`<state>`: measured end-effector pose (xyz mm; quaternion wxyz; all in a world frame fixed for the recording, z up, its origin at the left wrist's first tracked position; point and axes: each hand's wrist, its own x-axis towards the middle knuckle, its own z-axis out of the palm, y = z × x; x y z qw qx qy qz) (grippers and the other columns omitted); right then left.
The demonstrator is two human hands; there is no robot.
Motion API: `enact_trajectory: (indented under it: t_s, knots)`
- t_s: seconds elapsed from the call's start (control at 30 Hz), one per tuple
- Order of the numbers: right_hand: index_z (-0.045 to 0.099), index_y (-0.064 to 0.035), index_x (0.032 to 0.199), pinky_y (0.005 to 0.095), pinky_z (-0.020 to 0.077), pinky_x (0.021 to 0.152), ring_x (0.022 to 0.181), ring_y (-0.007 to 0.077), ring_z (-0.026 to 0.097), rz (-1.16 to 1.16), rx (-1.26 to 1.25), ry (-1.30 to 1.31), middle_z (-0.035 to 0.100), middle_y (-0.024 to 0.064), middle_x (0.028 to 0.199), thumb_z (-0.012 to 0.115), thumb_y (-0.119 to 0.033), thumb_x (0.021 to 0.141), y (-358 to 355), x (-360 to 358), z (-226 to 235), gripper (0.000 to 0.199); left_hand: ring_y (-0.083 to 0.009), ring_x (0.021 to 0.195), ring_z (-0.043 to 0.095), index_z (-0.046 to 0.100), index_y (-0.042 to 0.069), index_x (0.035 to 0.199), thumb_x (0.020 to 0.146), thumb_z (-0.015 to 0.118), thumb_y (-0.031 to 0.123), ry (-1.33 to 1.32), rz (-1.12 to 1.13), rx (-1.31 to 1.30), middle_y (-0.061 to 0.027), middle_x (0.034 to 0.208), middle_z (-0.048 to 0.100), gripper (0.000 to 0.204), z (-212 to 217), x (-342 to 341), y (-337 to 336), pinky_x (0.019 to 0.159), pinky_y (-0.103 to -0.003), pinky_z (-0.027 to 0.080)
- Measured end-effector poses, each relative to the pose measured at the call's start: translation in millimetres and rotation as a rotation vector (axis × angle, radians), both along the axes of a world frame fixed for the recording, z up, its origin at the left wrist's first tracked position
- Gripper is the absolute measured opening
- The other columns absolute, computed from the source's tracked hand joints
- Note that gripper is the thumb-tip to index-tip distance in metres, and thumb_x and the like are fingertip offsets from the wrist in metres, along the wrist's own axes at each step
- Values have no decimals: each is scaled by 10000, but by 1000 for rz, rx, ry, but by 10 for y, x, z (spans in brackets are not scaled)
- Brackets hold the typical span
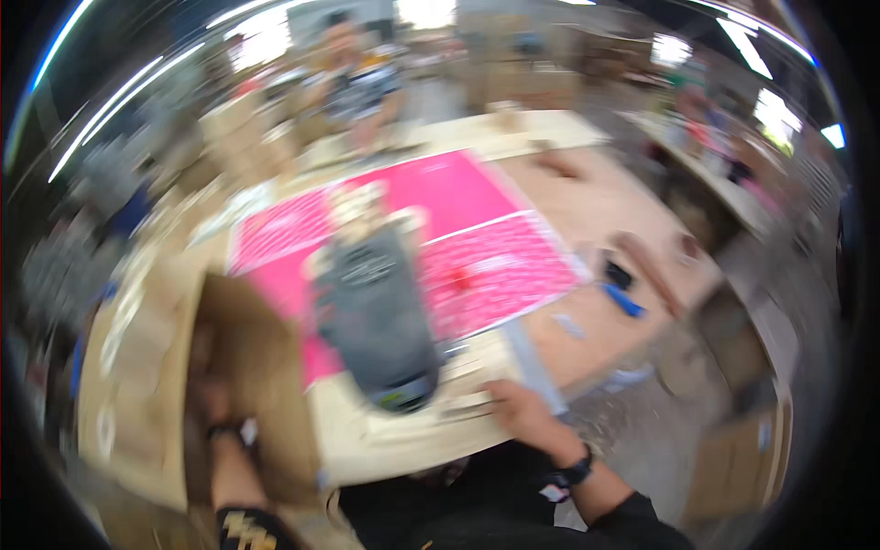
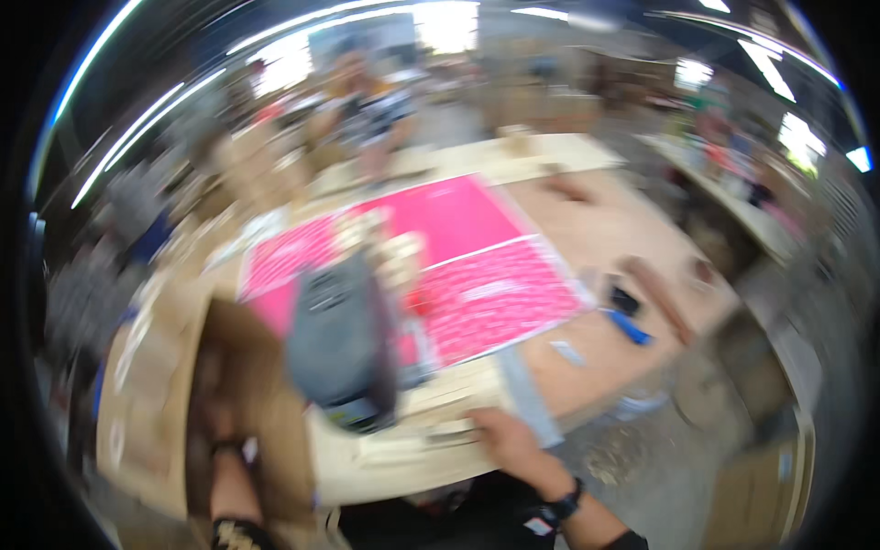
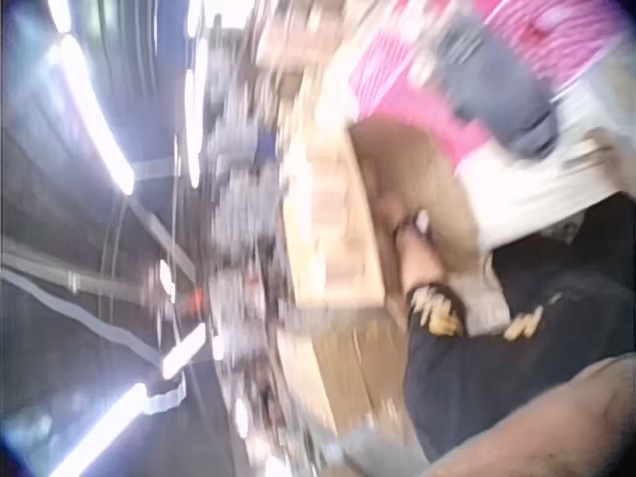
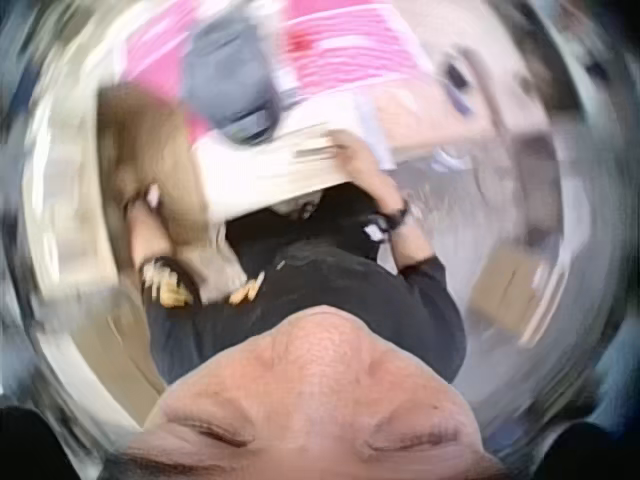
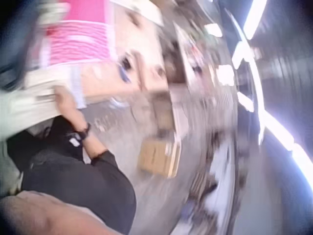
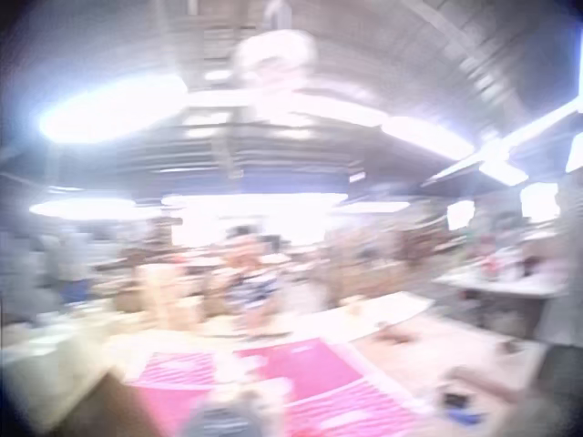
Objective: Drilling or milling central holes into small wooden cylinders using an industrial stationary machine.
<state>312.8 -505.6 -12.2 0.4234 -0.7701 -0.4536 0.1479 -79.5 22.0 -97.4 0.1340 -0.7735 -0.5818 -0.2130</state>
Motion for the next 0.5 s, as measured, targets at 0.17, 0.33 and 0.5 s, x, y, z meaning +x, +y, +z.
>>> enact_trajectory:
  t_s: [0.17,0.33,0.5]
  knots:
    - [615,-107,1220,397,503,853,996,327,626,-3,51,8,644,138,1057,648,-168,914,-66,27,-29,314,-432,1255,503,359,-49,1440,846,654,80,132,265,-119,-314,1342,516,675,462,237,-284,1120,-501,344]
    - [587,-138,1241,422,490,804,939,327,616,74,23,-15,619,119,981,628,-199,928,-48,22,42,322,-452,1304,437,387,-11,1440,753,776,174,-37,101,66,-314,1354,497,811,526,318,-340,1142,-493,304]
    - [578,-166,1265,421,496,804,945,311,616,63,-62,-111,620,87,995,606,-226,942,-64,9,139,330,-463,1283,450,438,-45,1389,672,798,263,-194,-143,-314,-347,1316,501,858,207,201,94,1107,-477,352]
